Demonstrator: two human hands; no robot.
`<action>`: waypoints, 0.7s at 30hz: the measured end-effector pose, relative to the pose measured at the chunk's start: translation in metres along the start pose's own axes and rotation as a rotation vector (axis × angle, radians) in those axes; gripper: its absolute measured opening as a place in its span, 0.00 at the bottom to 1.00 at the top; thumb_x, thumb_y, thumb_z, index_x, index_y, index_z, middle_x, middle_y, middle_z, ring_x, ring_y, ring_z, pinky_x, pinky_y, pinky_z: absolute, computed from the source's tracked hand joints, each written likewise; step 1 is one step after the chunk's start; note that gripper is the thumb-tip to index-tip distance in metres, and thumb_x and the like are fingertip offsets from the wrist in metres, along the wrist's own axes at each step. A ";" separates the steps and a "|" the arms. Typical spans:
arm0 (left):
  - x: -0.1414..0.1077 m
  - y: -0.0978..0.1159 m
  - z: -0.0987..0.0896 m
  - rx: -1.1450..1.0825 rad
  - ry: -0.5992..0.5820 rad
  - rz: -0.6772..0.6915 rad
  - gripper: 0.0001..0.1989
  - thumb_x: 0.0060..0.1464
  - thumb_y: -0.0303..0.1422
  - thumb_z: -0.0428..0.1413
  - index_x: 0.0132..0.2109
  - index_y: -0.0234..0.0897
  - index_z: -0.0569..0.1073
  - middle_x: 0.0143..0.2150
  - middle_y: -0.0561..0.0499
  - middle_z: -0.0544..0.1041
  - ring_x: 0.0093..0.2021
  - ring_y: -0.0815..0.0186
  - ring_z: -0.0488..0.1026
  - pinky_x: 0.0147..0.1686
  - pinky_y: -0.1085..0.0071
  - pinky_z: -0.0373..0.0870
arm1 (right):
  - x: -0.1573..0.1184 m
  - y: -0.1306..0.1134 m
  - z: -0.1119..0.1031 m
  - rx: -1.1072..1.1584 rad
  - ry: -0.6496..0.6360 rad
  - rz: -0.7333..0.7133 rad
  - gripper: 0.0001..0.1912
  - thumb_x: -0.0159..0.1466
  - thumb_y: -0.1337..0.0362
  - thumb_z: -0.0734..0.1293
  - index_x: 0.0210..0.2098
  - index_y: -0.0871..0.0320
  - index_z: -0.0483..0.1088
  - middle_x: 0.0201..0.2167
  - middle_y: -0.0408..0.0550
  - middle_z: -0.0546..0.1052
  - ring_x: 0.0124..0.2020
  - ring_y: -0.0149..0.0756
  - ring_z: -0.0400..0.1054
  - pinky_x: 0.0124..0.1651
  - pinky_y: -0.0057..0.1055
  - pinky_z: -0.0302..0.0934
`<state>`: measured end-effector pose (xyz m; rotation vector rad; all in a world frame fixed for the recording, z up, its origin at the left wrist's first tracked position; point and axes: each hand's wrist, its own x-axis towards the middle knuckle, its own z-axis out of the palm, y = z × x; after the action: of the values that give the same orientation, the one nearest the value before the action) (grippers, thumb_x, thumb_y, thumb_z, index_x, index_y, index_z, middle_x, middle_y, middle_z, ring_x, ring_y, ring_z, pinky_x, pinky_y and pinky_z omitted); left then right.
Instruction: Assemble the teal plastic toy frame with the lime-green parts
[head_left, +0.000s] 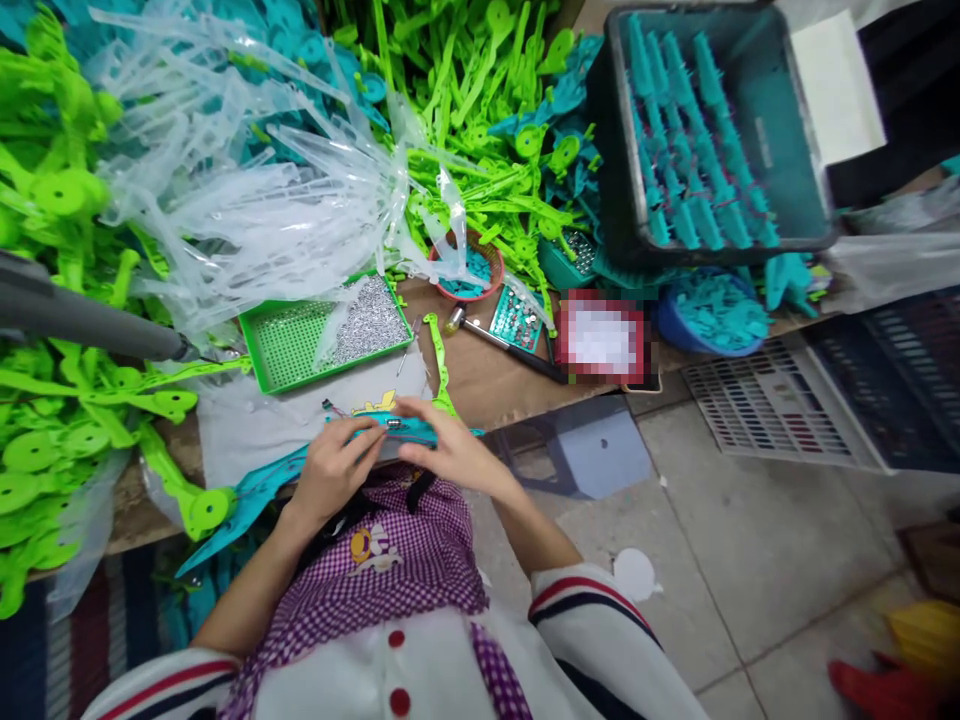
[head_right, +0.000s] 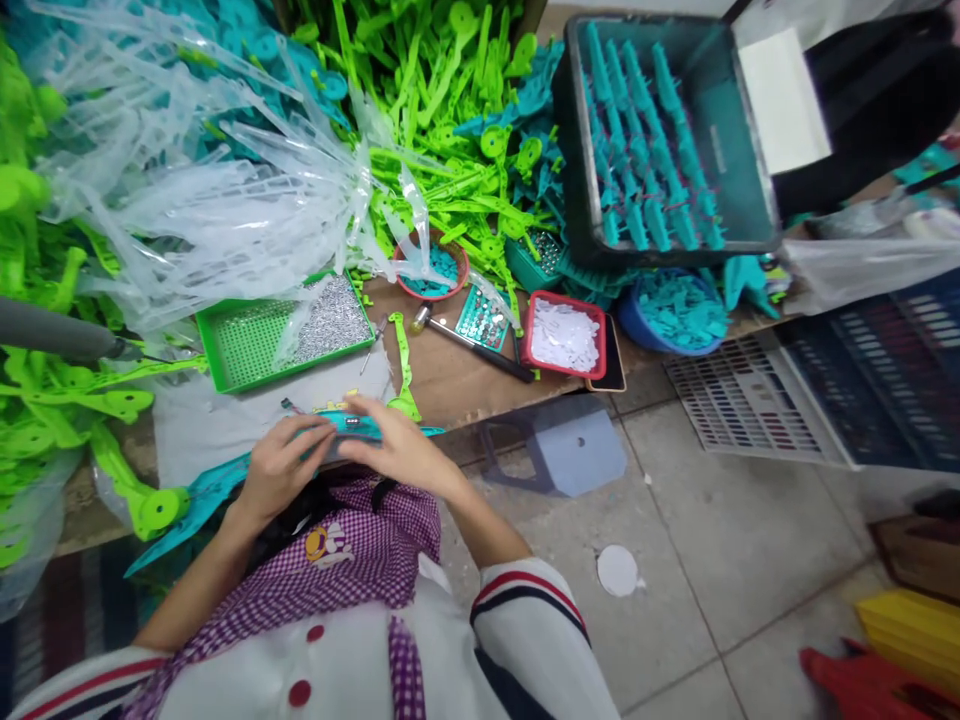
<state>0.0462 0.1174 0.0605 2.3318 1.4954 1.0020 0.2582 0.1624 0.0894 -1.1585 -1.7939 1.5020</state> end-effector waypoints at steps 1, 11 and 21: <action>0.008 0.003 -0.001 -0.017 -0.025 0.000 0.09 0.64 0.32 0.52 0.45 0.42 0.77 0.42 0.48 0.79 0.42 0.64 0.77 0.43 0.68 0.74 | -0.002 -0.003 0.005 0.060 -0.072 0.013 0.23 0.62 0.47 0.65 0.52 0.53 0.69 0.37 0.47 0.78 0.37 0.36 0.72 0.43 0.32 0.66; 0.069 0.002 0.000 -0.113 -0.126 -0.082 0.12 0.64 0.37 0.52 0.42 0.39 0.78 0.38 0.50 0.79 0.38 0.65 0.76 0.40 0.69 0.73 | 0.003 0.013 -0.035 0.236 0.323 0.202 0.21 0.55 0.44 0.70 0.29 0.57 0.71 0.19 0.39 0.69 0.19 0.26 0.60 0.24 0.26 0.57; 0.090 0.010 0.017 0.001 -0.038 -0.097 0.22 0.61 0.41 0.55 0.60 0.40 0.67 0.55 0.42 0.73 0.57 0.56 0.69 0.58 0.54 0.63 | 0.012 0.022 -0.033 0.181 0.403 0.219 0.20 0.53 0.44 0.71 0.26 0.57 0.74 0.18 0.41 0.72 0.20 0.30 0.63 0.24 0.27 0.59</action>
<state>0.0880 0.1932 0.0913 2.2423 1.5782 0.9276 0.2853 0.1898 0.0751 -1.4766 -1.2721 1.3911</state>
